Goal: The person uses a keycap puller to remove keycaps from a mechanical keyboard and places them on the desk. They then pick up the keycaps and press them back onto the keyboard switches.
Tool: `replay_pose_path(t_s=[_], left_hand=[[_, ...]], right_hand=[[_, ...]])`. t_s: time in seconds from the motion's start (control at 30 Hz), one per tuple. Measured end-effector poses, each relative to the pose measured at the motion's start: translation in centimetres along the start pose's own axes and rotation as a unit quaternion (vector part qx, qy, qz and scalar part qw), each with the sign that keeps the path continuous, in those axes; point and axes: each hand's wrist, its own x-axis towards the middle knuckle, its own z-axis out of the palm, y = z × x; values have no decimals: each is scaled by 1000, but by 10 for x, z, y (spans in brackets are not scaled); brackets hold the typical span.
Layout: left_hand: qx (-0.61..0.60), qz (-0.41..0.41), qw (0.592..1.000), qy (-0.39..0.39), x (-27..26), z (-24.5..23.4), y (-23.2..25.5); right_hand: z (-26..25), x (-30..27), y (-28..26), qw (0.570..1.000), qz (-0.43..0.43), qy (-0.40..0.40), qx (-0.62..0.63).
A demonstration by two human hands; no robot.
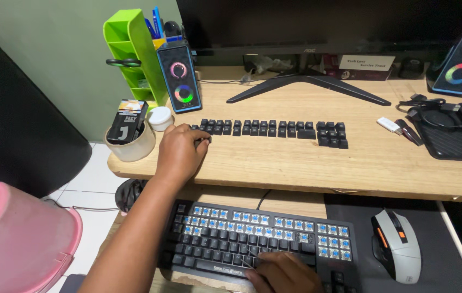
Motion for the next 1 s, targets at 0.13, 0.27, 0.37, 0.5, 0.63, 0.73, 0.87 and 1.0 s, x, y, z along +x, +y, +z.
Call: replay_pose_path(t_s=[0.13,0.27,0.37,0.5,0.63,0.73,0.87,1.0], left_hand=[[-12,-12,1000,18,0,5,-3],[-9,-11,999,34,0,4,-2],[-40,1,997,63,-3,-4,3],[-77,-3,988,132,-37,-35,6],[-134,-76,977,148,-121,-64,11],[-157,-72,980,100,-185,-67,16],[-152,-6,987,50,-224,-48,10],[-185,-51,981,41,-234,-31,5]], right_hand=[[-1,-1,-1,1000,10,-5,-1],[3,-2,-1,1000,12,9,-13],[-3,-3,1,997,-70,-14,-40],[-11,6,3,998,-44,-26,-32],[-30,24,-10,997,-13,-33,-65],[-41,50,-20,997,-24,-56,-56],[-32,88,-29,990,-74,-114,-48],[-5,108,-42,974,-95,-191,-81]])
